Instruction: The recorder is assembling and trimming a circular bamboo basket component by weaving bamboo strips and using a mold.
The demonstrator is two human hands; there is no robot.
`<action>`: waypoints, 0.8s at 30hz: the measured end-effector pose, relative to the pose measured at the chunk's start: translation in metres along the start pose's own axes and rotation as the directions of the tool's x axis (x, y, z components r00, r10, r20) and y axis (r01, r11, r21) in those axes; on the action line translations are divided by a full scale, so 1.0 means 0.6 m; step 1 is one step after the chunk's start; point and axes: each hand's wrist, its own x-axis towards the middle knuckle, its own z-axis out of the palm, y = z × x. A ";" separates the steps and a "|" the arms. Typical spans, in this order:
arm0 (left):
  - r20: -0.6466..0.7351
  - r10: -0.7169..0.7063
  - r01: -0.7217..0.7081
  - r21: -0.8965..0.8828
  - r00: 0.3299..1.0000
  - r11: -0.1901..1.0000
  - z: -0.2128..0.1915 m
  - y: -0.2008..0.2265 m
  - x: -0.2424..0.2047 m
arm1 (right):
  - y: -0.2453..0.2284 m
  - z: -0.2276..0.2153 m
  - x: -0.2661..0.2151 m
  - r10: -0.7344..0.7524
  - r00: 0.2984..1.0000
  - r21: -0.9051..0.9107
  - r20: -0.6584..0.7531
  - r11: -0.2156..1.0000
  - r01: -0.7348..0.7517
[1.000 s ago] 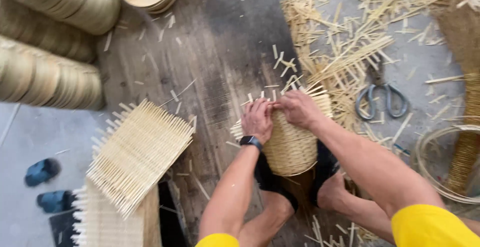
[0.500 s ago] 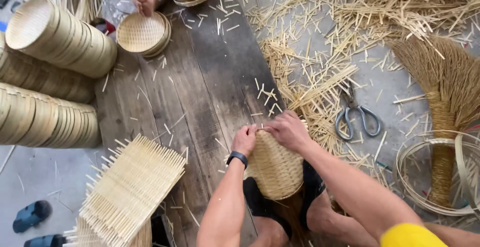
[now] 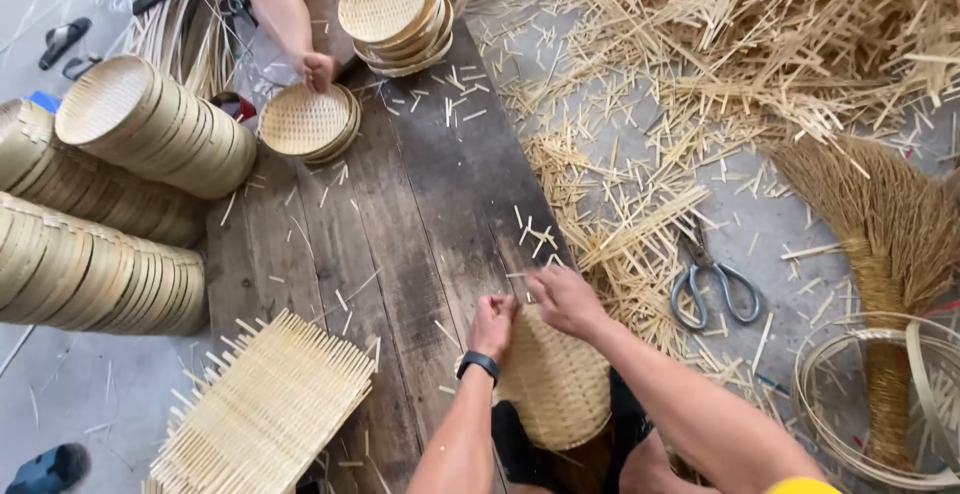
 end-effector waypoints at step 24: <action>-0.518 -0.008 -0.011 -0.033 0.856 0.999 -0.049 -0.046 -0.137 | -0.053 0.055 0.032 0.101 0.891 -0.153 0.442 0.988 -0.036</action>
